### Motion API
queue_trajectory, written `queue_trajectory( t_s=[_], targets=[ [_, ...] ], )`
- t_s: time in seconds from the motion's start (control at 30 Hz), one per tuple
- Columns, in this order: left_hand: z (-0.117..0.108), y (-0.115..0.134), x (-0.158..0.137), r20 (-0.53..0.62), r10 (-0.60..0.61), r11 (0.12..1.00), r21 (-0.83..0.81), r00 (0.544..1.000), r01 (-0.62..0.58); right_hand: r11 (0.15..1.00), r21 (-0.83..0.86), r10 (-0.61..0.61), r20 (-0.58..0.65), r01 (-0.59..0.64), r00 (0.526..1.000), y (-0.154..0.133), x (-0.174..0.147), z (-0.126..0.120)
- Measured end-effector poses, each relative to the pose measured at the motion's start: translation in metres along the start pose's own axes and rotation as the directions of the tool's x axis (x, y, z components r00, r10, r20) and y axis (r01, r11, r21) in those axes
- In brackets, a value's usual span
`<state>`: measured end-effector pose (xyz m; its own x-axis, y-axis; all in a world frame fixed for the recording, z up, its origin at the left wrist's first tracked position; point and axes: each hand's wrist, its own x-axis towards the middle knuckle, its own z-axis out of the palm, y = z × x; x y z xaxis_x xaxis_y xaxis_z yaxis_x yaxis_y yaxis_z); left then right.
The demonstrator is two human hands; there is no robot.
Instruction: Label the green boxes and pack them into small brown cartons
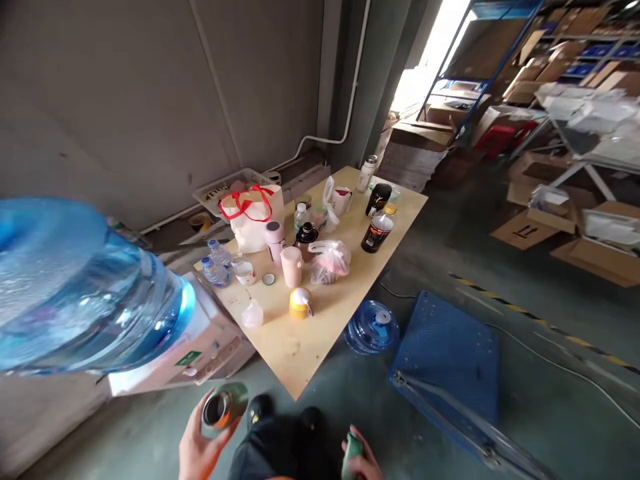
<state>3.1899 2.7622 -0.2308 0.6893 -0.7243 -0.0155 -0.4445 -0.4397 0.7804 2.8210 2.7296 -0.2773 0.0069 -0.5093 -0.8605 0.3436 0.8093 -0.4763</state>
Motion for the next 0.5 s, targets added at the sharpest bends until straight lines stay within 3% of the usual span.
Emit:
queue_trajectory(
  t_s=[0.13, 0.23, 0.37, 0.43, 0.5],
  targets=[
    [-0.020, 0.037, 0.011, 0.054, 0.046, 0.999, -0.030, 0.997, -0.045, 0.999, -0.027, -0.030, 0.242, 0.037, 0.970, -0.019, -0.025, 0.056],
    [-0.008, 0.031, 0.022, 0.050, -0.046, 0.996, -0.070, 0.998, 0.050, 0.997, -0.080, 0.018, 0.436, 0.019, 0.900, -0.022, -0.032, 0.103],
    [0.030, -0.020, 0.050, -0.018, -0.232, 0.972, -0.045, 0.973, 0.231, 0.971, -0.234, 0.196, 0.660, -0.049, 0.725, -0.011, -0.025, 0.180],
    [0.049, -0.054, 0.071, -0.038, -0.325, 0.946, -0.025, 0.945, 0.324, 0.942, -0.322, 0.306, 0.719, -0.092, 0.624, 0.004, -0.015, 0.226],
    [0.067, -0.087, 0.094, -0.049, -0.396, 0.918, -0.004, 0.917, 0.396, 0.920, -0.374, 0.371, 0.746, -0.114, 0.552, 0.026, 0.002, 0.273]
  ],
)
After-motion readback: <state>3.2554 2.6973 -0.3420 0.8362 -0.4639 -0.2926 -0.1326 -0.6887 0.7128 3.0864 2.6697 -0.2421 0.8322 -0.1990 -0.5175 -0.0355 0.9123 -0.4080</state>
